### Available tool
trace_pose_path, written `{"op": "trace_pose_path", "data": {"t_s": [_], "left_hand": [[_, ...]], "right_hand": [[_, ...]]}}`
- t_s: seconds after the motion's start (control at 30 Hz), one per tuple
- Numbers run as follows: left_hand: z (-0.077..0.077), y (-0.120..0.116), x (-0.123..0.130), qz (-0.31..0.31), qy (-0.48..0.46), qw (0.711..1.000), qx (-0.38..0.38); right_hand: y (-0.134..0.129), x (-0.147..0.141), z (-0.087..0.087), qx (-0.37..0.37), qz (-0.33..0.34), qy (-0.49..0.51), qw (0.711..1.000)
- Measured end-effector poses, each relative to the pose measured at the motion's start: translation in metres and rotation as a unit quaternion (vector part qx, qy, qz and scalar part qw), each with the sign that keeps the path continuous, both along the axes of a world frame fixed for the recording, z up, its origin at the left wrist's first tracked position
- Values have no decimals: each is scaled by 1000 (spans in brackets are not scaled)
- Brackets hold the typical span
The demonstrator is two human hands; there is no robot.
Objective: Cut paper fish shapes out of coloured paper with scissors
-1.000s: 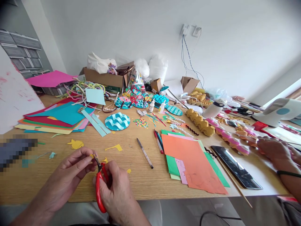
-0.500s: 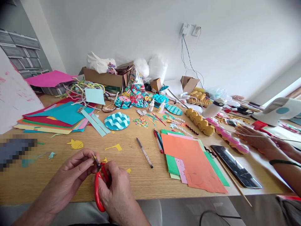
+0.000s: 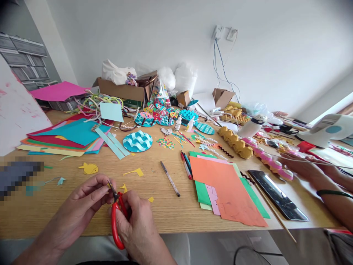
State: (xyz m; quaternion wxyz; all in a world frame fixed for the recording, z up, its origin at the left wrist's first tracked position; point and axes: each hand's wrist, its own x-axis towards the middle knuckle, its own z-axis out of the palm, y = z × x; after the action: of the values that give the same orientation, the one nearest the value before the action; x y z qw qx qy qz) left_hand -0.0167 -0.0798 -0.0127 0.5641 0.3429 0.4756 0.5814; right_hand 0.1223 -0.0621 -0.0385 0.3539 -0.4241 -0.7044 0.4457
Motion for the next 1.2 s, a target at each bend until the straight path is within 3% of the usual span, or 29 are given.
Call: {"op": "trace_pose_path", "data": {"t_s": [0.83, 1.2], "left_hand": [[-7, -3, -11, 13, -16, 1000, -12], [-3, -3, -23, 13, 80, 997, 6]], "right_hand": [[-2, 4, -4, 7, 30, -20, 999], [-2, 9, -4, 11, 49, -63, 997]]}}
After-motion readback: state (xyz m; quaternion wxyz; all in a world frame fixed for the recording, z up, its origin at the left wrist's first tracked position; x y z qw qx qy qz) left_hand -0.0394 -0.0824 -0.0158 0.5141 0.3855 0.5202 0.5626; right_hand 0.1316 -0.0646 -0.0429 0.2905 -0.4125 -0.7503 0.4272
